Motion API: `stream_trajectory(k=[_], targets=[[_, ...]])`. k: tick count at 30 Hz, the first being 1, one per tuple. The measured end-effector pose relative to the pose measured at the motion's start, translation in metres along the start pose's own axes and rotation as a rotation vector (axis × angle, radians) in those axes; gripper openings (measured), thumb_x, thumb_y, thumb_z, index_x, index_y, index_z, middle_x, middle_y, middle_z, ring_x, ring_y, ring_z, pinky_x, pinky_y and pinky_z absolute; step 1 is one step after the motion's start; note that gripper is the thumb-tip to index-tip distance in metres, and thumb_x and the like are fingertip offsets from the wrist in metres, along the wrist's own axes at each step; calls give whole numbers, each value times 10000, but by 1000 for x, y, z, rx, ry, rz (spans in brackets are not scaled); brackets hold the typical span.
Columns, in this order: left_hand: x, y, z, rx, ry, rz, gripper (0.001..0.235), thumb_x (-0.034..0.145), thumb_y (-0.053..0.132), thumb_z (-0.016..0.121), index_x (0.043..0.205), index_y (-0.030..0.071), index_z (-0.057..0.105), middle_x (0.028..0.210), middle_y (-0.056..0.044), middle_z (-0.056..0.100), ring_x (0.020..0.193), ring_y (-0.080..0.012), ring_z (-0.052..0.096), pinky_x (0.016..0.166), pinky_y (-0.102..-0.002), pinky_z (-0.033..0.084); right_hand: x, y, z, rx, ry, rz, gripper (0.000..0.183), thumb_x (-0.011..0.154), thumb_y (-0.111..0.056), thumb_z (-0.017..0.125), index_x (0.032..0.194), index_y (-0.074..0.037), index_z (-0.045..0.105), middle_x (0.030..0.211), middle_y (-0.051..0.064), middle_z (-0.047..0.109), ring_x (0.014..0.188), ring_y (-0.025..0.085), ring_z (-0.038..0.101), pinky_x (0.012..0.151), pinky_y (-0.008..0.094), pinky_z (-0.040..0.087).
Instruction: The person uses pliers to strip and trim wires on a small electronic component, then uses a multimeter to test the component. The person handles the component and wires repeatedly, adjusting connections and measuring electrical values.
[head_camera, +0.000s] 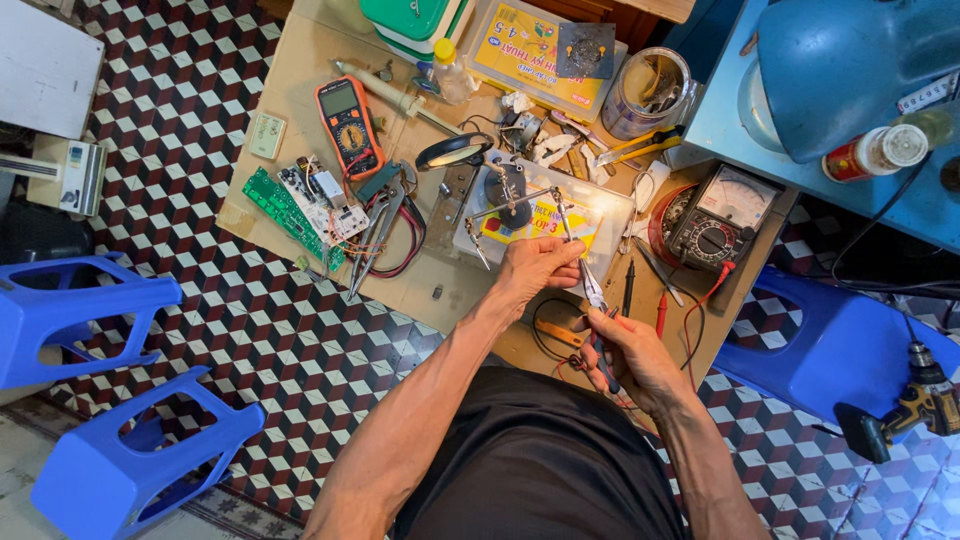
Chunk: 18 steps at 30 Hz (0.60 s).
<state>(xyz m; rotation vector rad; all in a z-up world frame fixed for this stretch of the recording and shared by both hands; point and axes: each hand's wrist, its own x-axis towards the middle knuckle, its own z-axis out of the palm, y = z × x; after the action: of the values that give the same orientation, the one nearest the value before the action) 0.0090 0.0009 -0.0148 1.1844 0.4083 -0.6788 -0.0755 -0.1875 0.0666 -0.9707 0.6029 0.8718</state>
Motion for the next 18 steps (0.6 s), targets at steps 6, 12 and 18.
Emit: stream_trajectory(k=[6,12,18], targets=[[0,-5,1,-12,23,16,378,893,311,774,1023,-43,748,873,-82,748,748,-121,725,683,-232,621,3,7,2,51,2,-7,361,1013,-344,549,1060,8,616,615,85,610,403,168,565,330,246,387],[-3,-3,3,-36,24,8,370,901,300,774,1027,-47,750,866,-78,738,746,-116,716,689,-227,615,-1,4,10,42,17,-21,369,1022,-341,554,1079,18,617,624,90,610,418,164,572,341,242,404],[-11,6,4,-42,-21,37,395,930,318,758,1017,-67,740,893,-79,740,769,-117,711,714,-225,613,-17,-10,10,-64,103,71,427,980,-335,538,1183,28,634,777,129,723,638,190,719,506,254,529]])
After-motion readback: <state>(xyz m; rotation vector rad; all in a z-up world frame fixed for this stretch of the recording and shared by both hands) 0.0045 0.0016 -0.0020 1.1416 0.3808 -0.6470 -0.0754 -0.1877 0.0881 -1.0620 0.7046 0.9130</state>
